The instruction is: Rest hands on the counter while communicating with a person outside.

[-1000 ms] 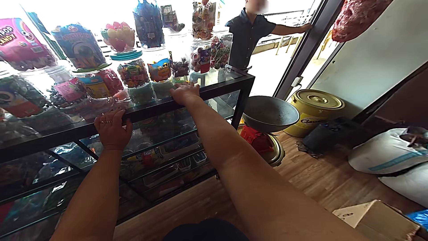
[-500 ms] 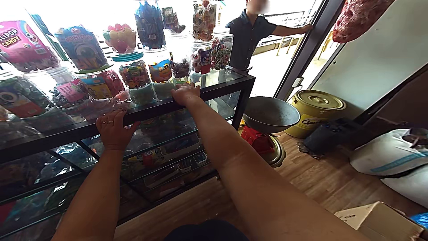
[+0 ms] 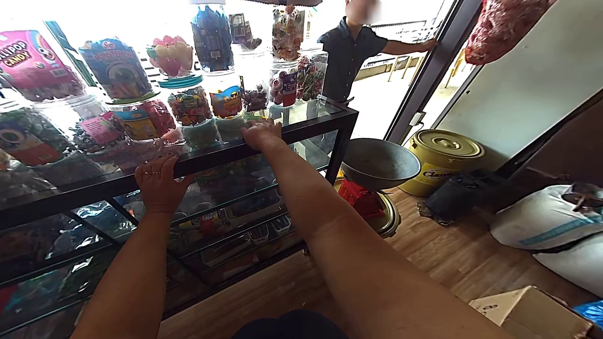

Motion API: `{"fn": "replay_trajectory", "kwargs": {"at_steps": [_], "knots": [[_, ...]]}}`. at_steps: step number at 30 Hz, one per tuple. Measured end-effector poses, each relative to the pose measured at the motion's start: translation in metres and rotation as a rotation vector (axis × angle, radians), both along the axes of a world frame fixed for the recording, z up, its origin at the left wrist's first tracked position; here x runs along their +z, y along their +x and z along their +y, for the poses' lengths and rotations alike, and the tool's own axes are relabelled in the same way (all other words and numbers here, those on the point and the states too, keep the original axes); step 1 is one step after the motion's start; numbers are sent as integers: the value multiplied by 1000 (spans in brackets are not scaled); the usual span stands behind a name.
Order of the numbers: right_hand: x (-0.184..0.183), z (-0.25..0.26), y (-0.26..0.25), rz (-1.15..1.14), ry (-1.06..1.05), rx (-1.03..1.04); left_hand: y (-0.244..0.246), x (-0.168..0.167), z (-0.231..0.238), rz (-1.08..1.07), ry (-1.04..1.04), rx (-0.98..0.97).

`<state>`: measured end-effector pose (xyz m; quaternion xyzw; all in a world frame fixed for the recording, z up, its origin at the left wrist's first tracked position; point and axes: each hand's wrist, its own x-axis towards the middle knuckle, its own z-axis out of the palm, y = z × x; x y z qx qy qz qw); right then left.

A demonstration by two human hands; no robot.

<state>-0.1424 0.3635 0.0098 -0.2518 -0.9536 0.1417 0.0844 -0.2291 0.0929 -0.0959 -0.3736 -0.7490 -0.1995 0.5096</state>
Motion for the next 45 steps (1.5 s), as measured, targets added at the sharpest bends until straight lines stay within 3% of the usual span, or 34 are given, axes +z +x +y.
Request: {"fn": "replay_trajectory", "kwargs": {"at_steps": [12, 23, 45], "knots": [[0, 0, 0, -1, -11, 2, 0, 0, 1, 15, 1, 1], [-1, 1, -3, -17, 10, -4, 1, 5, -12, -72, -140, -55], [-4, 3, -4, 16, 22, 7, -3, -1, -4, -65, -47, -11]]}}
